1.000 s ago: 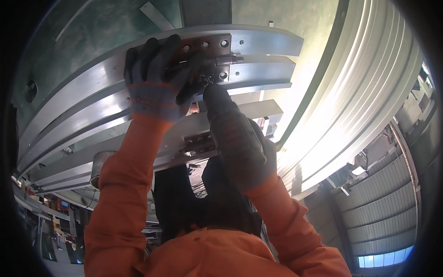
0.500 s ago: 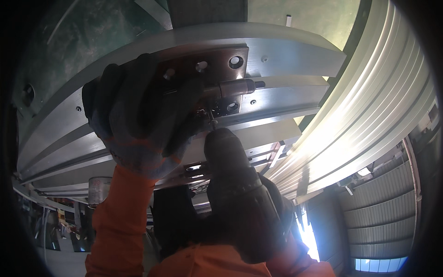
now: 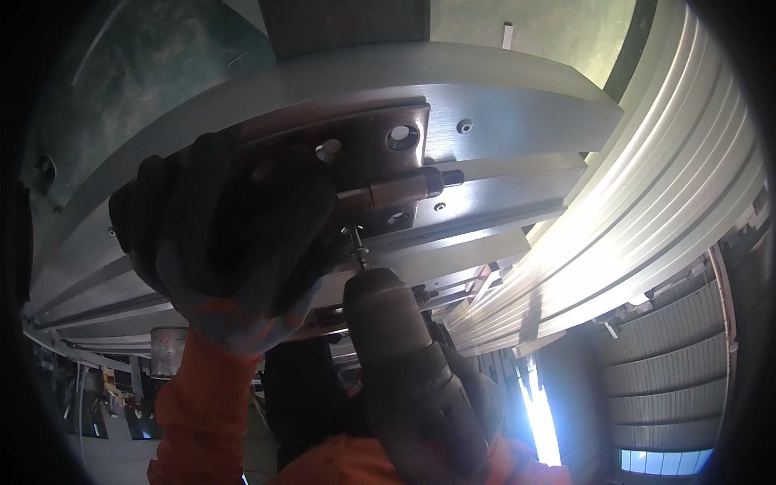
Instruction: The person uses a cordless drill to fasten screws into a metal hinge attached to a metal frame. They repeatedly position the drill, drive screws, and adjust the hinge while working overhead in a workshop setting.
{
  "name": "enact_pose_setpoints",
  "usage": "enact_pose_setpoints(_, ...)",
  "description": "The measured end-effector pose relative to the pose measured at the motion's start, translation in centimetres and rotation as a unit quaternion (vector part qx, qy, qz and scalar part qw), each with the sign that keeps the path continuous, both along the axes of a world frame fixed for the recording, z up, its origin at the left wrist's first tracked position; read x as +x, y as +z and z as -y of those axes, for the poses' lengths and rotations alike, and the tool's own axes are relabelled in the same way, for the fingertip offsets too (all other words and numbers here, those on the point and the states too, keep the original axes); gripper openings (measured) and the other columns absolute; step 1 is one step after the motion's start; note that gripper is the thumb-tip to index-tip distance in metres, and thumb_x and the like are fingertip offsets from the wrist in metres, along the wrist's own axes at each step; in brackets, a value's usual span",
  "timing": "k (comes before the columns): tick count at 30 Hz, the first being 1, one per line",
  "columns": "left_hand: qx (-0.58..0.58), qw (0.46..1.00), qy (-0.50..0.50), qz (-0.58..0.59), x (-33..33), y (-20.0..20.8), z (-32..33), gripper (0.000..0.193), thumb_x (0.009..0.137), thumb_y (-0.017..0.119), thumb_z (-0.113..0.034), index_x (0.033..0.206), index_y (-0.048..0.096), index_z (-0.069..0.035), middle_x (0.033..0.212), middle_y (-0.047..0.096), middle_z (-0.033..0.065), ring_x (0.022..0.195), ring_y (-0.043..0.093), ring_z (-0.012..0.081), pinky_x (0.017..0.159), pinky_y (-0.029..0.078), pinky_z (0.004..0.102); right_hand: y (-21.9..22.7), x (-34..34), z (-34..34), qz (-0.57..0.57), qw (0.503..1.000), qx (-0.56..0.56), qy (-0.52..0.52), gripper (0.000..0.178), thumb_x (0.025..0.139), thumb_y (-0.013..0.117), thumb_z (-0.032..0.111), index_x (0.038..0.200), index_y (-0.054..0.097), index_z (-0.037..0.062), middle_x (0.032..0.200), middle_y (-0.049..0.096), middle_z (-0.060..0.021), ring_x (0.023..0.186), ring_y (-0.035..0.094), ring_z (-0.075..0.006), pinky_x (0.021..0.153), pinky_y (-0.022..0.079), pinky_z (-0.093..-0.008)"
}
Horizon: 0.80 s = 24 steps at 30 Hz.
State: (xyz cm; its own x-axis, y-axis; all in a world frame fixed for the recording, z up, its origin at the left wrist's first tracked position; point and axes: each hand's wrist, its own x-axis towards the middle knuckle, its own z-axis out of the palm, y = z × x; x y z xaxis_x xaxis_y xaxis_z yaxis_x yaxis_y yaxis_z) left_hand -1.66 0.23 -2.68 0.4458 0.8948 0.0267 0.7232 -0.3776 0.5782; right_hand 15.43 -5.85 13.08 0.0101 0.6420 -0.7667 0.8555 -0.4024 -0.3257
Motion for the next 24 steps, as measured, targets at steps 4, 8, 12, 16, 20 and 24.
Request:
enact_pose_setpoints(4, 0.06, 0.995, -0.07, 0.037, -0.1, -1.2, -0.5, 0.052, 0.087, 0.083, -0.055, 0.131, 0.078, -0.028, 0.143, 0.067, 0.0017, 0.122, 0.056, 0.03, 0.099, 0.047, 0.0516, 0.7, 0.0, 1.2, 0.005, 1.0, 0.003, -0.011, 0.04, 0.088, 0.078, 0.013, 0.126, 0.072, 0.0015, 0.112, 0.075, -0.0157, 0.093, 0.076, -0.0307, 0.08, 0.063, -0.0391)
enact_pose_setpoints(8, 0.066, 0.994, -0.082, -0.021, 0.0, -0.5, 0.7, 0.045, 0.094, 0.074, -0.059, 0.134, 0.077, -0.039, 0.156, 0.056, 0.007, 0.142, 0.049, 0.0346, 0.114, 0.04, 0.0576, 1.6, 0.4, 5.0, 0.023, 0.997, -0.045, -0.055, 0.041, 0.087, 0.078, 0.013, 0.126, 0.071, 0.0016, 0.113, 0.075, -0.0161, 0.093, 0.076, -0.0313, 0.079, 0.063, -0.0393)
enact_pose_setpoints(12, 0.061, 0.995, -0.075, -0.035, -0.3, 0.4, 0.5, 0.042, 0.093, 0.074, -0.055, 0.132, 0.077, -0.041, 0.154, 0.057, 0.0056, 0.141, 0.05, 0.0354, 0.114, 0.041, 0.0576, 0.5, 0.8, 3.0, -0.029, 0.989, 0.143, -0.026, 0.045, 0.08, 0.081, 0.012, 0.123, 0.072, 0.0007, 0.11, 0.074, -0.0173, 0.087, 0.077, -0.035, 0.071, 0.064, -0.0388)
enact_pose_setpoints(16, 0.052, 0.995, -0.079, 0.003, 0.2, 0.8, 0.0, 0.047, 0.086, 0.079, -0.053, 0.131, 0.077, -0.039, 0.149, 0.059, 0.0054, 0.131, 0.056, 0.0363, 0.11, 0.044, 0.0577, -0.2, 0.7, 5.2, -0.055, 0.973, 0.2, -0.097, 0.055, 0.081, 0.077, 0.008, 0.136, 0.067, 0.001, 0.114, 0.074, -0.0191, 0.094, 0.078, -0.0371, 0.077, 0.065, -0.0411)
enact_pose_setpoints(20, 0.054, 0.996, -0.068, -0.003, 0.2, 0.6, 0.6, 0.055, 0.084, 0.083, -0.047, 0.137, 0.074, -0.035, 0.151, 0.058, 0.0055, 0.135, 0.055, 0.0377, 0.113, 0.042, 0.0604, -0.9, 1.6, 4.9, -0.062, 0.973, 0.208, -0.083, 0.06, 0.084, 0.076, 0.007, 0.142, 0.065, 0.0021, 0.119, 0.074, -0.0202, 0.1, 0.078, -0.0376, 0.085, 0.064, -0.0413)
enact_pose_setpoints(24, 0.023, 0.997, -0.067, 0.015, 0.6, 1.1, 0.4, 0.066, 0.079, 0.088, -0.042, 0.142, 0.07, -0.036, 0.155, 0.057, 0.0056, 0.143, 0.05, 0.0399, 0.124, 0.032, 0.0656, -1.6, 1.9, 5.5, -0.095, 0.97, 0.185, -0.124, 0.058, 0.089, 0.071, 0.003, 0.146, 0.064, 0.0062, 0.126, 0.073, -0.0206, 0.105, 0.077, -0.0389, 0.09, 0.061, -0.0407)
